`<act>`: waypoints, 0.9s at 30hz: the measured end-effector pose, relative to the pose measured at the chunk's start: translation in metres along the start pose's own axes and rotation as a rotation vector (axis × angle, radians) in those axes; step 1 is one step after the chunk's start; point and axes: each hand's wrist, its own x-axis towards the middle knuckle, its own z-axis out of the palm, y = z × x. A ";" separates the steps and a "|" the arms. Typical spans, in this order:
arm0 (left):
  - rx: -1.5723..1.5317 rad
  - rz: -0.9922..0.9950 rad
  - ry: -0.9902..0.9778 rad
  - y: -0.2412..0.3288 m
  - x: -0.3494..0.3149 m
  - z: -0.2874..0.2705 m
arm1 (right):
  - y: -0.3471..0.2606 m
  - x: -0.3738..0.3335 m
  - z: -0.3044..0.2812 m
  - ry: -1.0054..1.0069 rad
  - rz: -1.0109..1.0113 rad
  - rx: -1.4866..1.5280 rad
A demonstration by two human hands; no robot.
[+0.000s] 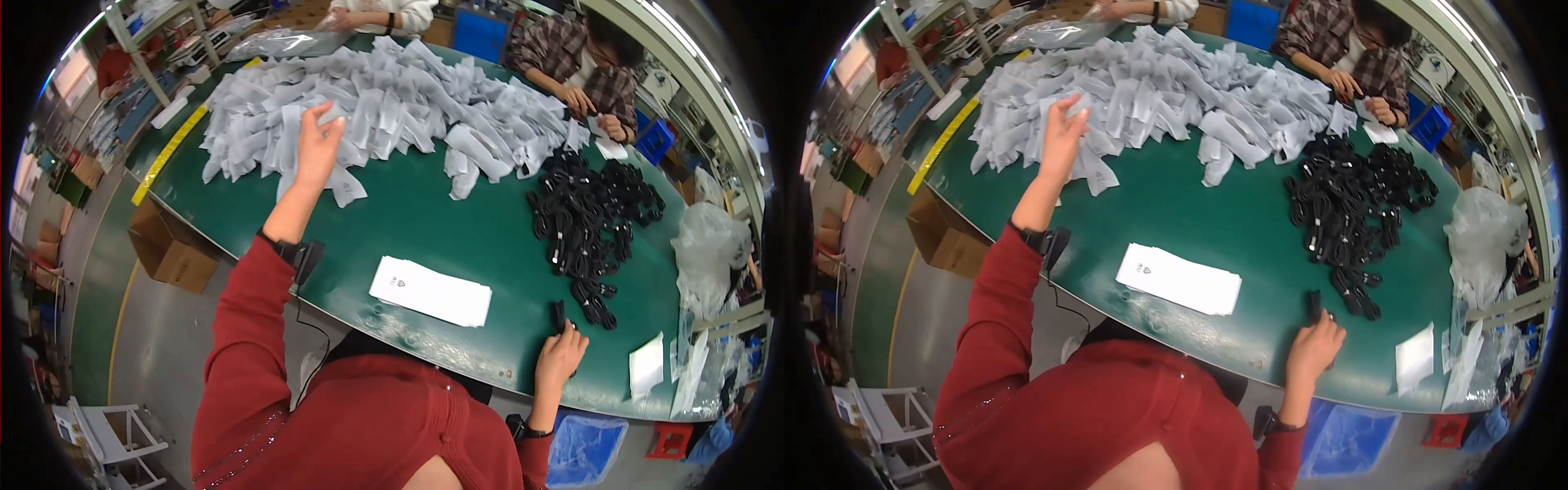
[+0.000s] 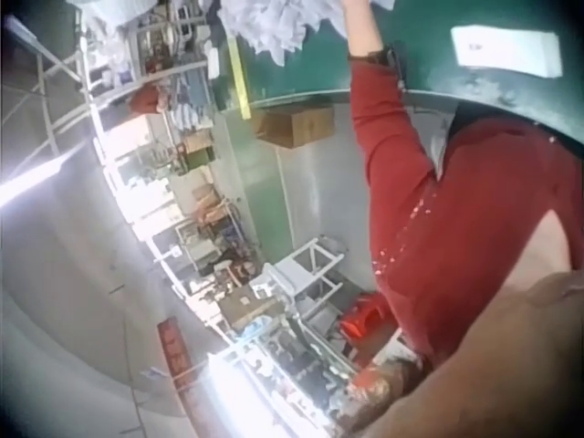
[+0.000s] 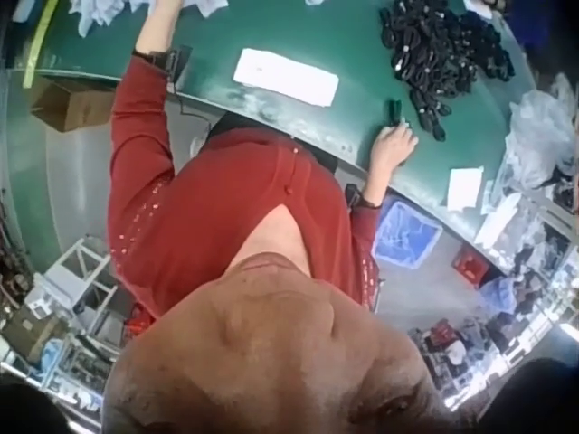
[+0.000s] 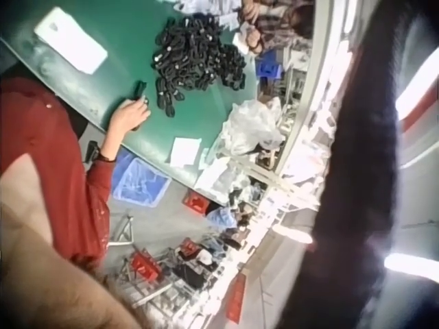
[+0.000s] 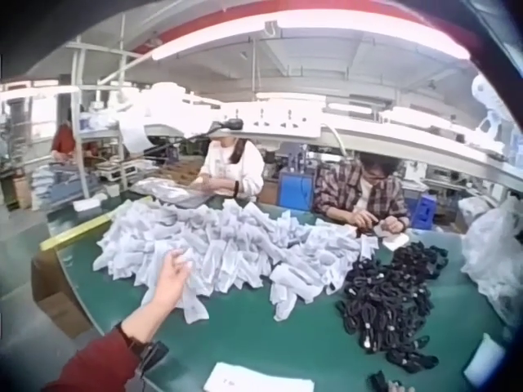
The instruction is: The person packages cables by hand, picking up a black cable and a white plastic bag, sliding the cable into the bag, and setting the packaged item onto a pile. This process is repeated for multiple cables and bags throughout the video.
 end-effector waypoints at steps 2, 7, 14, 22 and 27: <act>-0.023 -0.045 -0.150 0.019 -0.026 0.013 | -0.002 -0.002 0.002 0.008 -0.013 0.043; 0.130 0.010 -0.763 0.073 -0.135 0.018 | -0.047 0.019 -0.011 -0.033 -0.082 0.117; 0.154 0.221 -0.919 0.074 -0.217 0.061 | -0.079 0.016 -0.019 0.020 -0.163 0.376; 0.250 0.144 -0.934 0.068 -0.229 0.067 | -0.095 0.009 -0.031 -0.013 -0.215 0.631; 0.107 -0.125 -0.926 0.075 -0.222 0.062 | -0.092 0.012 -0.032 -0.031 -0.353 0.569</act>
